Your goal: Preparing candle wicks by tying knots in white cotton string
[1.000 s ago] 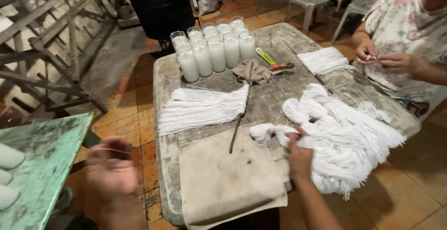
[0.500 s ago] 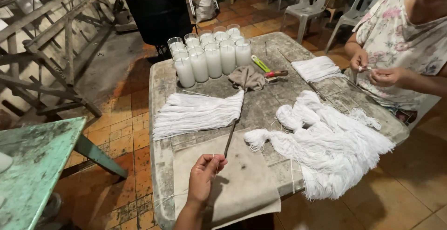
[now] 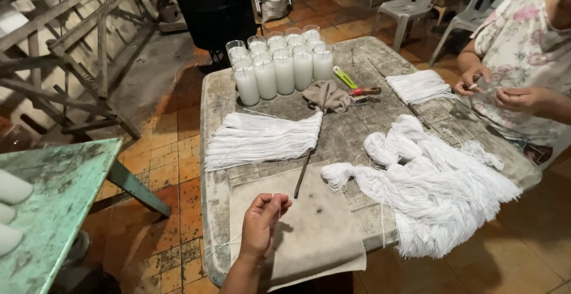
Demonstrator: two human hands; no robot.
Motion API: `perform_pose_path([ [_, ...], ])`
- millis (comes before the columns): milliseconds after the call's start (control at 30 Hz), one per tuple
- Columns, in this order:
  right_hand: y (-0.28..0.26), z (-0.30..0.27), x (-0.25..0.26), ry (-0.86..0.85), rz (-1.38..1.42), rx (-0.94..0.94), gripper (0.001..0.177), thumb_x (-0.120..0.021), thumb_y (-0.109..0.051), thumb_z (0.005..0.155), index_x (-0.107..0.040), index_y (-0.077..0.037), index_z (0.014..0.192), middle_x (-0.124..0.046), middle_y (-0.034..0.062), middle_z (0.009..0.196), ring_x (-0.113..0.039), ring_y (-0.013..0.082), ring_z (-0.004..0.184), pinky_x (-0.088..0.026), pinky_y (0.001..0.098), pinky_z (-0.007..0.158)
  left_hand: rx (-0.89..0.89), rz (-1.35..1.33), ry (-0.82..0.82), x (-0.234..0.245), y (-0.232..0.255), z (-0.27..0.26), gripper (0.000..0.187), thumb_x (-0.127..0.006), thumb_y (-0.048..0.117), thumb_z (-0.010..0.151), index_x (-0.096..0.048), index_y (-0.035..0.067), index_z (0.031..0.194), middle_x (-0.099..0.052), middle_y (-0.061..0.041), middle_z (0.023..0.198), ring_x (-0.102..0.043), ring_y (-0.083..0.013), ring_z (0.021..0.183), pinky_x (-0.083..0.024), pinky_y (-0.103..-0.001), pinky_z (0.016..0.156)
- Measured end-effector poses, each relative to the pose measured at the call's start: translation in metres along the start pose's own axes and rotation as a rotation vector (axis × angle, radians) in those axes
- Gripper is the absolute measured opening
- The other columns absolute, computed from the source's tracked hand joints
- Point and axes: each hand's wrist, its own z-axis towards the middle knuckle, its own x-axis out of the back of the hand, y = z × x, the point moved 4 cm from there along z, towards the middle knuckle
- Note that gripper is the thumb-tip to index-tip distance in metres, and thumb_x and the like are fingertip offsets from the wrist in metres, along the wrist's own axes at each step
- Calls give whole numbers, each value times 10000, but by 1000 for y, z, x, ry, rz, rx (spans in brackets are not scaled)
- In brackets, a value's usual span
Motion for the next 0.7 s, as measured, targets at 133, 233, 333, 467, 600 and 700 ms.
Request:
perform_pose_path([
  [133,36,68,-86,312,-111,-90,399,-513,49,918,-688,230,1228,-847,348,1285,-808,380,1178,-594,401,1032,28,-104,-127,-20,-3,-13,45,-732,25,882,-712,59,905,-771,-191,1066,-723,-296,981,-609,-436,734],
  [233,72,134,-122,421,-324,-129,431,-649,-50,868,-738,51,1278,-859,205,1222,-796,275,978,-594,319,903,17,-69,-265,-45,-7,-25,86,-747,12,872,-754,97,866,-716,-146,1229,-654,-261,1131,-579,-376,714],
  [333,147,177,-110,432,-287,-146,513,-777,-63,820,-733,-71,1331,-834,144,1087,-759,221,805,-589,293,787,-27,-35,-373,-55,-23,-28,73,-748,8,875,-797,56,900,-640,-144,1357,-592,-243,1284,-534,-360,997],
  [467,216,201,-64,353,-194,24,147,-728,-46,891,-723,49,1003,-815,217,782,-770,266,630,-678,371,671,151,-151,-340,-50,-46,-26,127,-711,109,943,-652,-2,925,-598,-151,1363,-534,-149,575,-434,-262,390],
  [600,202,203,-32,468,-244,-42,158,-757,-130,894,-741,11,965,-789,160,759,-735,230,650,-611,324,669,248,-270,-156,-23,-49,-9,143,-653,197,974,-654,73,1046,-723,-129,1132,-665,-236,1055,-589,-404,818],
  [700,189,205,5,501,217,81,103,-576,-46,992,-626,36,1028,-641,144,731,-609,225,588,-570,345,554,285,-299,4,8,-35,9,131,-681,269,957,-580,198,1001,-715,-148,999,-657,-273,684,-478,-347,420],
])
